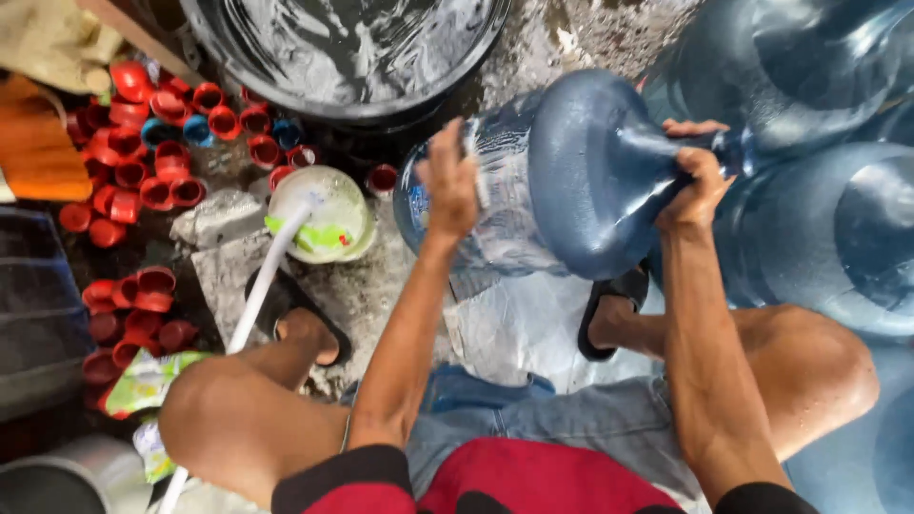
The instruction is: Scrubbing the exterior of large plastic water jugs with a sponge and soapy water to clean them.
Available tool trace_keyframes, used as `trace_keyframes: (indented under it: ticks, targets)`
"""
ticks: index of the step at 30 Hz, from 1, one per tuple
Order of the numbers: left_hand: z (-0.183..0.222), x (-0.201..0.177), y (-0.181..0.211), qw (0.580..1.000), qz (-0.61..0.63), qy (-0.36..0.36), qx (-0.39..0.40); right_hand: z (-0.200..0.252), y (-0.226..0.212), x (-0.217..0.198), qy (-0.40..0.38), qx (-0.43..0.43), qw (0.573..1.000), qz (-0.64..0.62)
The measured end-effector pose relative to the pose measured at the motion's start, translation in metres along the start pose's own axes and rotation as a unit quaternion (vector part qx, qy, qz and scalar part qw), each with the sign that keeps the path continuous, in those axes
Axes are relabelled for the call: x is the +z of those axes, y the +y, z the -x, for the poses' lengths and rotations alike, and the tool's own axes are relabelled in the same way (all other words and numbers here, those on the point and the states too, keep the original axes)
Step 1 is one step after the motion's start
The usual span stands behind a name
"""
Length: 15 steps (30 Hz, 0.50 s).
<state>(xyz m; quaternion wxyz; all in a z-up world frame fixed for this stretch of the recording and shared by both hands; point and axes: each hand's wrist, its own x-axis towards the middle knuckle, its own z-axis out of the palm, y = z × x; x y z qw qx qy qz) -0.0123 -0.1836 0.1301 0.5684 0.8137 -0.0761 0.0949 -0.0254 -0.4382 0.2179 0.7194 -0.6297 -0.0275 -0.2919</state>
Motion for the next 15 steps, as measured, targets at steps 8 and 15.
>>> trace_keyframes:
  ticks: [8,15]
  targets:
    - [0.006,0.02,0.014,0.988,0.09,0.044,0.114,-0.005,-0.012,0.007,0.034,0.005,0.999,0.026]
    - [0.025,0.004,0.069,0.981,0.09,0.111,0.13,-0.007,-0.022,0.017,0.084,0.041,0.991,0.092]
